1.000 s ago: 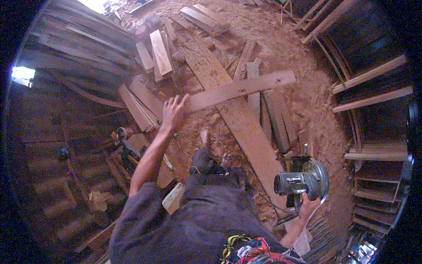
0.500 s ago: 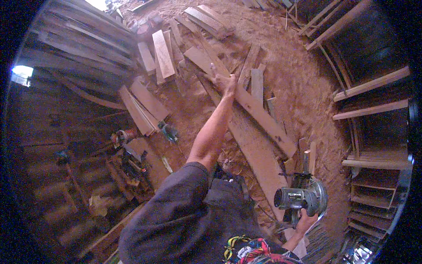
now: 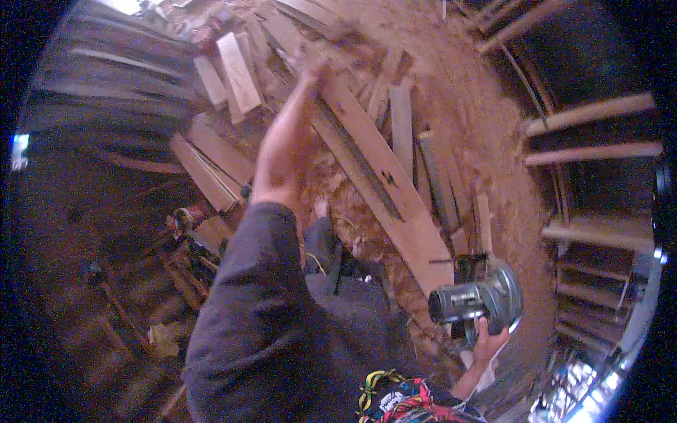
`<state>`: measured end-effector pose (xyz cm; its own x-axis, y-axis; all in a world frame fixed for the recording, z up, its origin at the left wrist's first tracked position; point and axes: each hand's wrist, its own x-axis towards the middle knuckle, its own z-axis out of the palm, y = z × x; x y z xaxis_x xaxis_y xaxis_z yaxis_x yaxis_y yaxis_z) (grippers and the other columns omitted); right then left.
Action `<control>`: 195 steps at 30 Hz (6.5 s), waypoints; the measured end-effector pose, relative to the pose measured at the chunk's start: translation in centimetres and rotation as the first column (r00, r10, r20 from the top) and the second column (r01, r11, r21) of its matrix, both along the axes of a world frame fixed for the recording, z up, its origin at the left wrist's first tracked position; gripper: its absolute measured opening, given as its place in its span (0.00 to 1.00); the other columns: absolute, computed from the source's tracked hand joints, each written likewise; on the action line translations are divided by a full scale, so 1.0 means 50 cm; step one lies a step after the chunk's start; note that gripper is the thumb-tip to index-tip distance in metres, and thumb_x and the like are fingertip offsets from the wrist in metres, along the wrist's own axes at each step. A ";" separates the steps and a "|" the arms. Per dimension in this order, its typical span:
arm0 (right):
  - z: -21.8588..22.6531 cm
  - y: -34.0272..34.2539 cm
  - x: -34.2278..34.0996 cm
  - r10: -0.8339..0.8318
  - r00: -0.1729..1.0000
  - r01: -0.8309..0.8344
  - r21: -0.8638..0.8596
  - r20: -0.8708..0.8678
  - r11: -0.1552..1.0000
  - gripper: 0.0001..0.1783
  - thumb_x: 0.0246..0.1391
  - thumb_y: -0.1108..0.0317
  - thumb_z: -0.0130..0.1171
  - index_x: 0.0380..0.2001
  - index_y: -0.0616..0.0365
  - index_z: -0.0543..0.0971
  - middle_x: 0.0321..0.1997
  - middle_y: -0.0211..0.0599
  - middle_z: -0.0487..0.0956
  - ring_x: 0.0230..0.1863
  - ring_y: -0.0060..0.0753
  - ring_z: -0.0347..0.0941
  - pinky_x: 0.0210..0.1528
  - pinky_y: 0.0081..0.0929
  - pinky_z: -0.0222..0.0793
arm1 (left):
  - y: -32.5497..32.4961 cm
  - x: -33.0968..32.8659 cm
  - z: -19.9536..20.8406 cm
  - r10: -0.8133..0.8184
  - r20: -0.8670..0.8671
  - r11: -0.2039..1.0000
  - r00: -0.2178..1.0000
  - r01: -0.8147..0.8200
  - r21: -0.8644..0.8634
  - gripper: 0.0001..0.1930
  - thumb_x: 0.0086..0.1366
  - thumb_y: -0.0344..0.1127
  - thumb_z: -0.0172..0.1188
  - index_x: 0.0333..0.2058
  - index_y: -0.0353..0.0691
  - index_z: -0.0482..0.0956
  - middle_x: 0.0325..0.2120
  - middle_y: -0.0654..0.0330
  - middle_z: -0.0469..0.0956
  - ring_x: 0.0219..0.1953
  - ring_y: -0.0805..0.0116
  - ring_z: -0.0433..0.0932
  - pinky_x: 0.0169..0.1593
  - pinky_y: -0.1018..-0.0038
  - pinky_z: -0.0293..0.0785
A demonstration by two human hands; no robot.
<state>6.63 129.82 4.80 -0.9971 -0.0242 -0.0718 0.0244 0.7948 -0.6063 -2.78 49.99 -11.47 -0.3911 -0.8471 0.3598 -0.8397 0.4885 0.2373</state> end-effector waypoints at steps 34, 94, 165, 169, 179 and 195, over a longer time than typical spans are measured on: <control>0.021 -0.152 -0.116 0.645 0.733 -0.637 -0.116 0.215 0.762 0.22 0.50 0.59 0.78 0.42 0.63 0.83 0.35 0.40 0.85 0.38 0.30 0.82 0.41 0.31 0.77 | 0.940 0.237 0.078 -0.159 -0.309 0.368 0.938 0.347 0.863 0.24 0.70 0.51 0.61 0.50 0.33 0.83 0.44 0.46 0.86 0.44 0.50 0.85 0.52 0.60 0.78; -0.010 -0.164 -0.113 0.641 0.766 -0.633 -0.112 0.056 0.766 0.20 0.41 0.63 0.77 0.39 0.59 0.85 0.35 0.48 0.85 0.37 0.52 0.83 0.44 0.42 0.78 | 0.915 0.236 0.091 -0.084 -0.504 0.171 0.859 0.511 0.842 0.26 0.73 0.48 0.57 0.60 0.34 0.77 0.51 0.43 0.83 0.55 0.50 0.82 0.59 0.62 0.73; 0.026 -0.191 -0.134 0.703 0.711 -0.678 -0.229 0.037 0.698 0.20 0.47 0.65 0.77 0.38 0.68 0.82 0.31 0.49 0.85 0.32 0.46 0.85 0.38 0.36 0.79 | 0.928 0.232 0.108 -0.030 -0.391 0.443 0.920 0.363 0.820 0.34 0.66 0.52 0.68 0.60 0.35 0.64 0.42 0.42 0.83 0.39 0.52 0.84 0.50 0.59 0.76; 0.018 -0.186 -0.132 0.715 0.691 -0.722 -0.148 -0.105 0.676 0.20 0.47 0.65 0.77 0.38 0.69 0.82 0.32 0.50 0.85 0.33 0.46 0.86 0.39 0.36 0.79 | 0.931 0.232 0.105 -0.017 -0.397 0.451 0.918 0.362 0.816 0.35 0.65 0.52 0.68 0.60 0.35 0.65 0.44 0.41 0.83 0.41 0.51 0.84 0.52 0.60 0.76; 0.006 -0.177 -0.134 0.715 0.697 -0.715 -0.136 -0.056 0.686 0.24 0.46 0.62 0.79 0.40 0.68 0.82 0.34 0.52 0.85 0.34 0.50 0.85 0.41 0.39 0.80 | 0.924 0.235 0.074 -0.011 -0.383 0.466 0.924 0.344 0.816 0.37 0.63 0.53 0.70 0.60 0.36 0.65 0.51 0.40 0.80 0.53 0.46 0.81 0.58 0.58 0.74; 0.003 -0.177 -0.138 0.732 0.673 -0.737 -0.174 -0.106 0.653 0.21 0.44 0.65 0.79 0.38 0.65 0.81 0.31 0.51 0.84 0.32 0.52 0.84 0.36 0.40 0.79 | 0.926 0.224 0.097 0.108 -0.373 0.354 0.922 0.315 0.881 0.36 0.62 0.52 0.71 0.60 0.37 0.67 0.51 0.39 0.81 0.51 0.50 0.83 0.55 0.61 0.77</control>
<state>-0.27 120.98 4.95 -0.6490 -0.7597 0.0395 -0.5346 0.4185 -0.7342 8.42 96.30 -6.63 -0.5451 -0.6766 -0.4950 -0.5663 -0.1383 0.8125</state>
